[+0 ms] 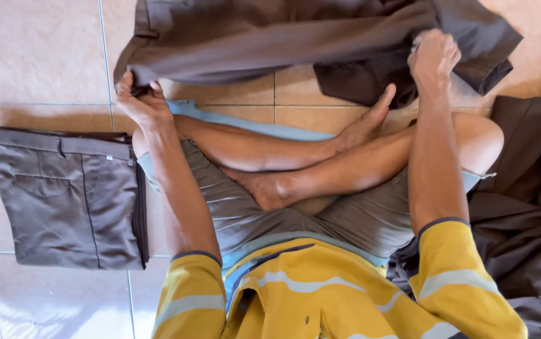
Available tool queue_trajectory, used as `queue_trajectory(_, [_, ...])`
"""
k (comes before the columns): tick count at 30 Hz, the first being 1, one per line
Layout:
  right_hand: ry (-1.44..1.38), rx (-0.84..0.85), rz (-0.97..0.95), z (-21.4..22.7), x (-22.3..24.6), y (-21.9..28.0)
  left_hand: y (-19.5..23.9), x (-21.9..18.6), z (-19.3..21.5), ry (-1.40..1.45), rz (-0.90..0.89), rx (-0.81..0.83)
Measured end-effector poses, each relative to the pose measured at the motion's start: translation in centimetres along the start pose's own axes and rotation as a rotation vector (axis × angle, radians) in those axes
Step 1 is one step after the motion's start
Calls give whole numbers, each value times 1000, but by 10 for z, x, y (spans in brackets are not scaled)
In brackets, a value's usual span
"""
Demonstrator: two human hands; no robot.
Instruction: The person sits cross-legged on a tiled floor and folds brown trousers by hand. They unfold each pair, align the legs, fold the garment in half lengthwise, then fold it into a compact rectangle and place it on a growing stack to the left.
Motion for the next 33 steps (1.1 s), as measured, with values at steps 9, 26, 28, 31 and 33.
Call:
queue_trajectory(9, [-201,226,172,65,36,23,31,-11,-11,-91,-8,-37])
queue_trajectory(26, [-768,-348,452,123,168,42,8,1,-35,-240,-119,118])
queue_trajectory(28, [-643,-317,597,106,178,58,-9,11,-37,-208,-76,170])
queue_trajectory(31, [-211,-279,883,58,182,70,-35,26,-37,-15,9,79])
queue_trajectory(33, [59,-330,856,30,170,64,-43,30,-34,8,17,83])
Point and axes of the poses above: each hand's wrist, its own y-axis away from the middle knuckle, its own z-axis out of the back of the hand, x = y × z, the point moved 1 cm from there along -y, towards the middle knuckle, and after that the axes turned 9 degrees about -x, right-handed, at the moved point
